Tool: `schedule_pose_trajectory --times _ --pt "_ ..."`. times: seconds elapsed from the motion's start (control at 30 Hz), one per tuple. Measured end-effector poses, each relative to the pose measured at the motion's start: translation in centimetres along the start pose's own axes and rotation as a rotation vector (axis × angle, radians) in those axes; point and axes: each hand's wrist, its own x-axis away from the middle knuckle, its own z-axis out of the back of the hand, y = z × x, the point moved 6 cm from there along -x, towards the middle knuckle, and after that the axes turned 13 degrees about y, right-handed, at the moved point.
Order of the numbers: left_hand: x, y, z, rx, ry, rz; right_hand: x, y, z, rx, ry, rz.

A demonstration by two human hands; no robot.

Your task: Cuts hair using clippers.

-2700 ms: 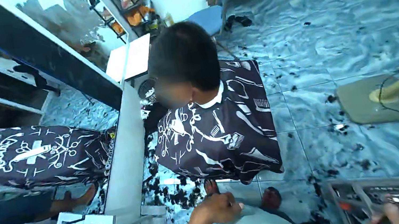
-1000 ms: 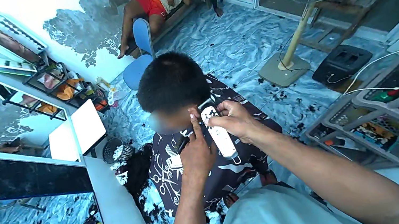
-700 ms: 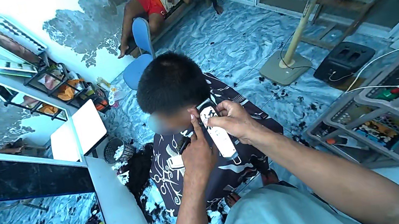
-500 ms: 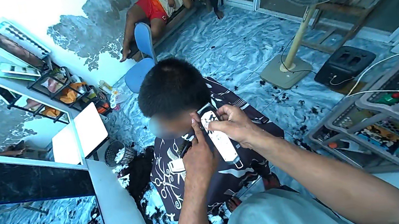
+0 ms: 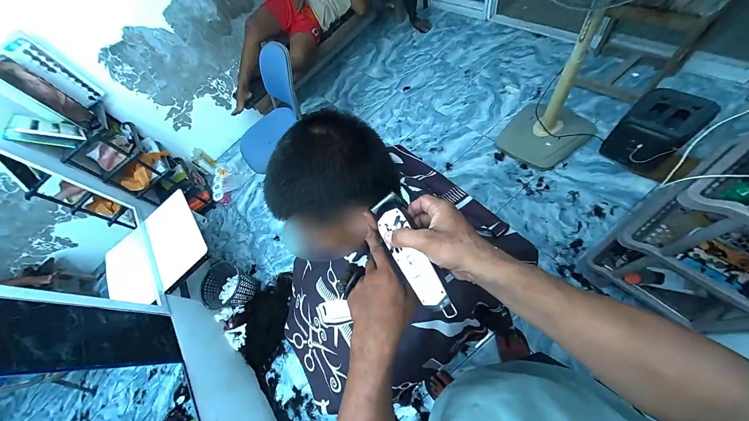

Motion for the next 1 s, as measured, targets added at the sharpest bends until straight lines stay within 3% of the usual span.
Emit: schedule_pose_trajectory --times 0.6,0.7,0.83,1.0 --pt "-0.2 0.4 -0.2 -0.013 -0.029 0.005 -0.3 0.0 -0.3 -0.026 0.005 -0.030" --pt "-0.3 0.3 -0.4 -0.012 -0.024 -0.001 -0.3 -0.3 -0.6 -0.004 -0.015 0.040" --pt "-0.3 0.5 -0.1 -0.012 -0.040 0.005 -0.2 -0.1 -0.3 -0.038 0.002 -0.023" --pt "-0.2 0.4 -0.3 -0.004 -0.038 0.001 -0.1 -0.6 -0.4 -0.017 0.002 0.042"
